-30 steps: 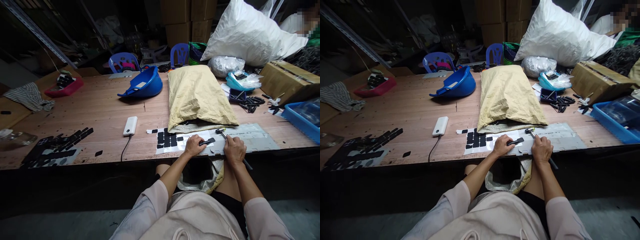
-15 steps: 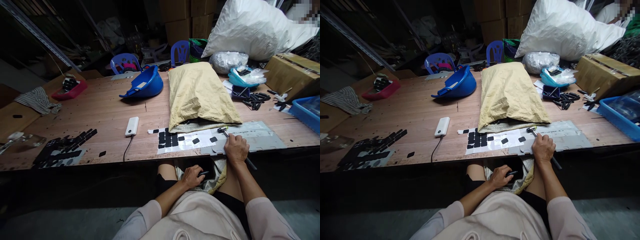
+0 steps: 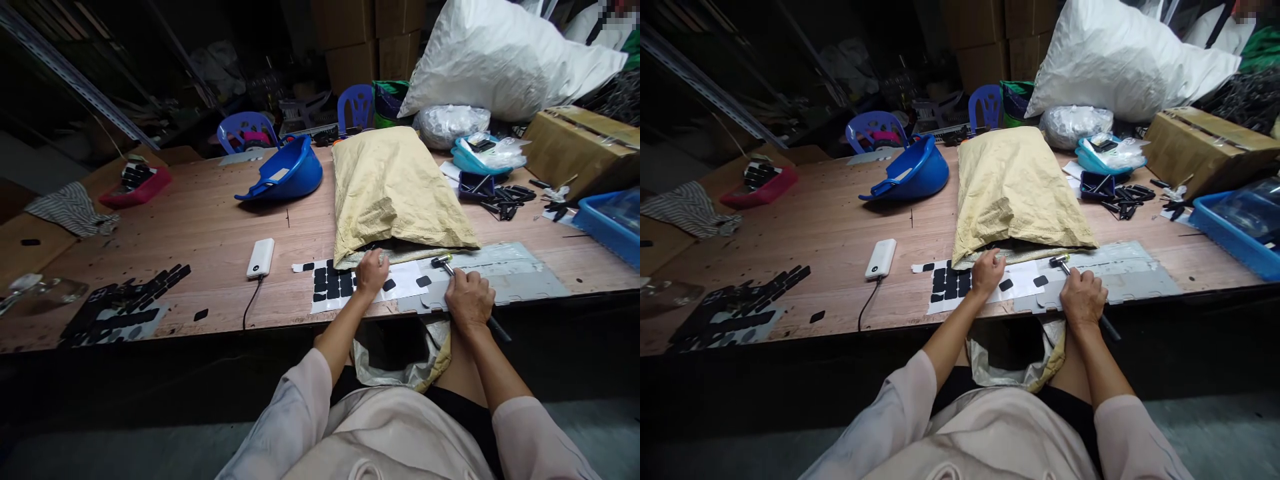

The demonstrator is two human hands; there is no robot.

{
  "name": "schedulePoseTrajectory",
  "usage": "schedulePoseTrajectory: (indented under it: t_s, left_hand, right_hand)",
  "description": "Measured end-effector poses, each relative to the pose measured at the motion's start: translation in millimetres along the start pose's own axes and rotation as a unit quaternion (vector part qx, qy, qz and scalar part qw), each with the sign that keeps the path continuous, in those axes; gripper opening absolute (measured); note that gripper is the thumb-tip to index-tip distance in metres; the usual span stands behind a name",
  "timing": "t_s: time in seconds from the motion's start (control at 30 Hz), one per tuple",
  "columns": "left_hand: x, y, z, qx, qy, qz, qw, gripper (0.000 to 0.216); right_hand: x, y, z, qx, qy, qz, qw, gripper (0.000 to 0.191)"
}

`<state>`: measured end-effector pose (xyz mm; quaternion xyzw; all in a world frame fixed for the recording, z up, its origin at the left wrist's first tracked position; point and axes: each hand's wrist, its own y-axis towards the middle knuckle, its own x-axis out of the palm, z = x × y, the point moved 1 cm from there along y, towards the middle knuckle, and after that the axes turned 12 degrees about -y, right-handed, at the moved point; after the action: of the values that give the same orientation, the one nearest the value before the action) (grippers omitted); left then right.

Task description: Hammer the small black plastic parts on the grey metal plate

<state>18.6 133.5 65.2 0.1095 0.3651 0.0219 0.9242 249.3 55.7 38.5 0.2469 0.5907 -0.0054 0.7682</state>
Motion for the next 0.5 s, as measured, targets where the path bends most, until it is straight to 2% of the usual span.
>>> schedulePoseTrajectory:
  t_s: [0.1, 0.23, 0.37, 0.5]
  left_hand:
    - [0, 42, -6, -0.058, 0.052, 0.002, 0.997, 0.026]
    - [5, 57, -13, -0.093, 0.088, -0.008, 0.992, 0.02]
    - [0, 47, -12, -0.097, 0.081, -0.014, 0.992, 0.018]
    - [-6, 10, -8, -0.037, 0.039, -0.031, 0.998, 0.015]
  right_hand:
    - [1, 0, 0, -0.001, 0.003, 0.005, 1.0, 0.033]
    - [0, 1, 0, -0.001, 0.001, 0.003, 1.0, 0.033]
    - [-2, 0, -1, 0.001, -0.003, -0.002, 1.0, 0.034]
    - [-3, 1, -2, 0.004, 0.006, -0.006, 1.0, 0.034]
